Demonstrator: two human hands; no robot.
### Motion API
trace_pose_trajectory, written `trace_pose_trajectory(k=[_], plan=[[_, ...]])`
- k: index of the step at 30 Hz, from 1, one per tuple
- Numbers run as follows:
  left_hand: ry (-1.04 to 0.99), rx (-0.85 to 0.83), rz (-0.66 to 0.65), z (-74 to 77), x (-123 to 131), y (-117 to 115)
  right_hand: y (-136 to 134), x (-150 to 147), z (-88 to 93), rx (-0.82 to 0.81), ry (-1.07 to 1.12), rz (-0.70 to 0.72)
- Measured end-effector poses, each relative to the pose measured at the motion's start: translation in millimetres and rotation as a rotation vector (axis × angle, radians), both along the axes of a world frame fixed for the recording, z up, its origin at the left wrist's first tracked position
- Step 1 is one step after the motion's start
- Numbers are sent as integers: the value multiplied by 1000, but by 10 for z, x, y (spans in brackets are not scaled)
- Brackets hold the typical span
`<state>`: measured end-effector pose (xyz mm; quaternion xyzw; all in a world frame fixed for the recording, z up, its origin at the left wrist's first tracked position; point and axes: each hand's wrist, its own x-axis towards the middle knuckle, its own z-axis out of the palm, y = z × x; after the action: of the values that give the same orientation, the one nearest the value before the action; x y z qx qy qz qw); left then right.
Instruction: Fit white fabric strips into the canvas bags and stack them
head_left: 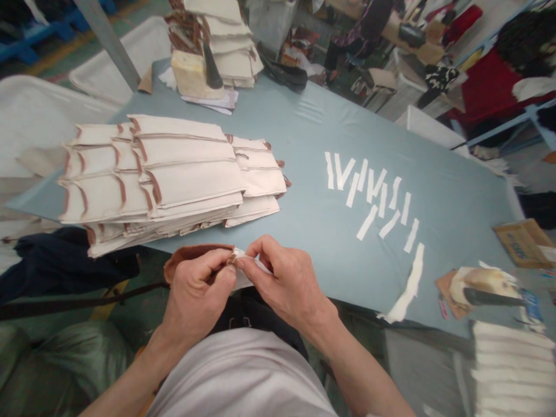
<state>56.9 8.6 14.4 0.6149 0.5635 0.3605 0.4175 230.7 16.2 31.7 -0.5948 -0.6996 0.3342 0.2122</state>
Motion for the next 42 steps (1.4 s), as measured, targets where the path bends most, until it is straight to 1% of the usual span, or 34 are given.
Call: trace_pose_trajectory(k=[4, 10, 18, 21, 25, 28, 32, 35, 37, 42], plan=[[-14, -46, -21, 37, -10, 16, 14, 28, -13, -155, 178, -18], [-71, -81, -23, 50, -21, 47, 37, 19, -34, -273, 362, -12], [-61, -137, -64, 61, -27, 73, 48, 8, -97, -404, 574, -47], [-104, -207, -130, 80, -53, 113, 54, 13, -103, -436, 619, -66], [-254, -400, -302, 120, -159, 188, 75, 28, -101, -448, 654, -108], [-345, -444, -412, 119, -256, 230, 87, 41, -89, -464, 675, -99], [-457, -500, -438, 45, -343, 242, 93, 37, -68, -452, 662, -91], [-476, -490, -436, -10, -360, 236, 96, 26, -52, -435, 642, -85], [-447, -460, -423, -17, -347, 235, 100, 25, -40, -437, 631, -80], [-251, -342, -375, 68, -263, 234, 131, 45, -18, -498, 667, -64]])
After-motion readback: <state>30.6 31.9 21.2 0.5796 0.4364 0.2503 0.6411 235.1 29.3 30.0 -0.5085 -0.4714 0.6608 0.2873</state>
